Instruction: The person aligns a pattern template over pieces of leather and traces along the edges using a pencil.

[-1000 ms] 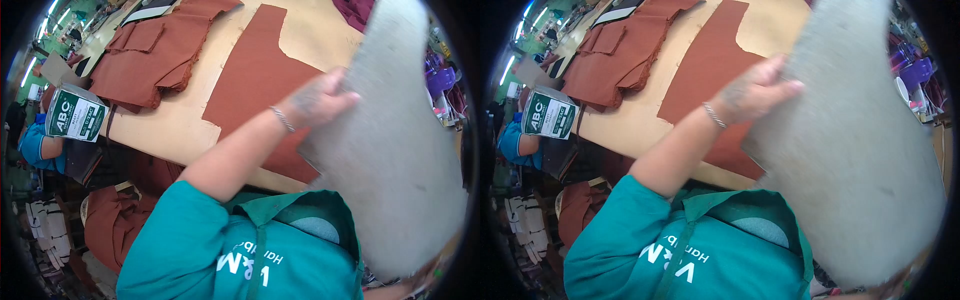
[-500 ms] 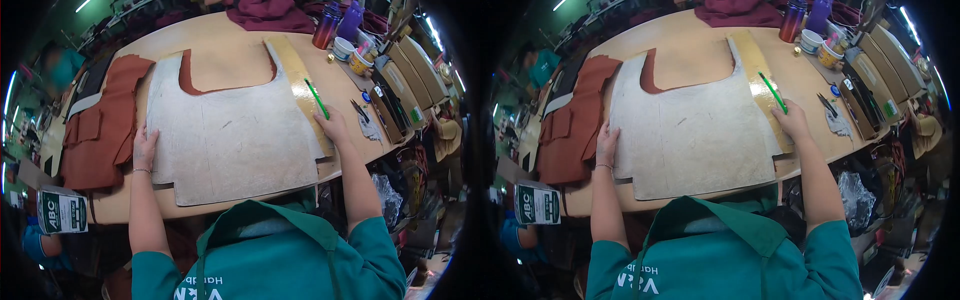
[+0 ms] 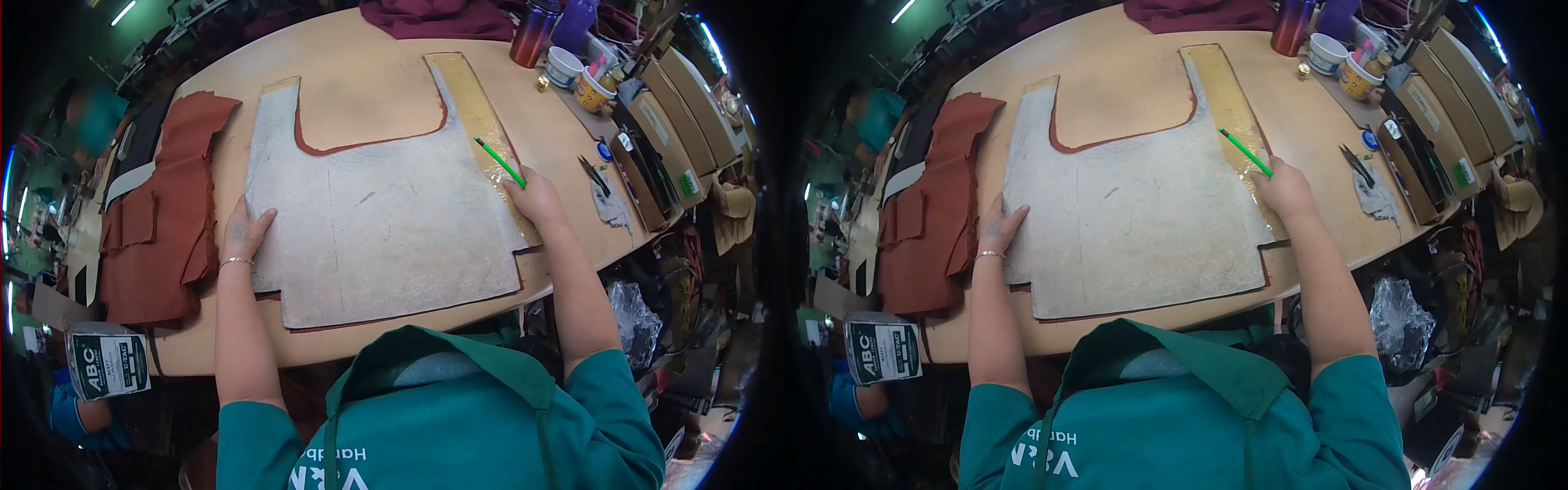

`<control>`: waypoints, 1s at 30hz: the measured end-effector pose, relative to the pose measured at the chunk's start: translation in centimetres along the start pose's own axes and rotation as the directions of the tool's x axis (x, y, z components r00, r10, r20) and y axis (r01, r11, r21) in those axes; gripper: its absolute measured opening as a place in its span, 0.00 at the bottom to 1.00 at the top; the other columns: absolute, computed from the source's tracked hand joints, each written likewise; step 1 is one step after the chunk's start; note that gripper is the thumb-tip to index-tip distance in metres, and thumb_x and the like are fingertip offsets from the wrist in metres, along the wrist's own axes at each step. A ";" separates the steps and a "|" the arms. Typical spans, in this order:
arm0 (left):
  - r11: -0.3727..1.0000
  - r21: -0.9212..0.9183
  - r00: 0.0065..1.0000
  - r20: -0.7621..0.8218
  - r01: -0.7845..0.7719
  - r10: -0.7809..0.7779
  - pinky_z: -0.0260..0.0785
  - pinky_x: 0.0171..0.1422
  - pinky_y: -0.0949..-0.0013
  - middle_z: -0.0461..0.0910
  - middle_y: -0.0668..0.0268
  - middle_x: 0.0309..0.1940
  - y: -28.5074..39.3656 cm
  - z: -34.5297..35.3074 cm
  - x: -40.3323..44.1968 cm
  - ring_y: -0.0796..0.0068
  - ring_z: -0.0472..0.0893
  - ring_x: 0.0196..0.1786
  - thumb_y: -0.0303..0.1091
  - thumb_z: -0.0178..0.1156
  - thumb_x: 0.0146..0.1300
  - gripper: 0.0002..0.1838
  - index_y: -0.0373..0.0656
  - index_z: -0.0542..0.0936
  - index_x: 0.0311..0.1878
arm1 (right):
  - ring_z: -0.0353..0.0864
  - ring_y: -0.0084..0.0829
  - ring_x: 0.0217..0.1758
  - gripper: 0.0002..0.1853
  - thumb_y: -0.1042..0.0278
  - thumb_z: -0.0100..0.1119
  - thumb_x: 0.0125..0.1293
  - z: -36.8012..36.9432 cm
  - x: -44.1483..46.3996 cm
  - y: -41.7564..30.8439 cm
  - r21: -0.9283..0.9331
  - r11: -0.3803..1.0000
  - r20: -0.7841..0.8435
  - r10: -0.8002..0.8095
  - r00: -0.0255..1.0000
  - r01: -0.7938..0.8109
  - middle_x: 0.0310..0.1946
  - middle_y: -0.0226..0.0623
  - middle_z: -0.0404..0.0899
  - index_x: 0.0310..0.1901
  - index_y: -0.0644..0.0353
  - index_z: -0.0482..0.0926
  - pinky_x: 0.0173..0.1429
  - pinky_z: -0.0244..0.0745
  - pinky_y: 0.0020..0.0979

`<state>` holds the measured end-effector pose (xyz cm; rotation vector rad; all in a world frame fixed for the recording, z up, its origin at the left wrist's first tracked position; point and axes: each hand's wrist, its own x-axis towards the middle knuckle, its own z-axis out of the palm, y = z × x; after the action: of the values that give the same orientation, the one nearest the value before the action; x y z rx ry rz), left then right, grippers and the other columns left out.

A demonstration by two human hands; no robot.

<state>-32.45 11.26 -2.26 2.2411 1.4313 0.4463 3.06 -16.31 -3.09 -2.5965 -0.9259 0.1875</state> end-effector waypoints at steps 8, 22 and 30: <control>0.999 0.022 0.999 -0.017 -0.032 0.032 0.63 0.57 0.63 0.73 0.41 0.48 -0.8 0.3 0.2 0.50 0.73 0.52 0.45 0.66 0.45 0.39 0.30 0.65 0.57 | 0.76 0.48 0.44 0.24 0.53 0.52 0.58 -0.8 -0.4 -1.6 -0.152 0.988 0.038 0.018 0.999 -0.012 0.38 0.56 0.77 0.48 0.65 0.71 0.50 0.70 0.42; 0.994 0.048 0.995 0.030 -0.100 0.099 0.68 0.53 0.62 0.76 0.44 0.43 -0.3 0.3 0.9 0.52 0.76 0.47 0.50 0.69 0.40 0.41 0.30 0.68 0.52 | 0.76 0.44 0.46 0.28 0.47 0.55 0.55 -2.4 0.8 -1.7 -0.328 0.944 0.253 0.044 0.966 0.043 0.42 0.50 0.77 0.50 0.63 0.72 0.51 0.70 0.39; 0.977 0.197 0.996 0.038 -0.084 0.078 0.62 0.59 0.58 0.68 0.35 0.50 -2.2 1.1 1.5 0.45 0.69 0.55 0.60 0.65 0.40 0.51 0.28 0.61 0.60 | 0.77 0.42 0.45 0.28 0.44 0.52 0.58 -2.0 0.2 -0.9 -0.283 0.958 0.206 0.027 0.978 0.033 0.40 0.47 0.78 0.49 0.62 0.71 0.49 0.72 0.39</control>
<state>-33.00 13.20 -4.32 2.4592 1.4287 0.3057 3.17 -16.13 -0.94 -2.8824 -1.1015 0.3551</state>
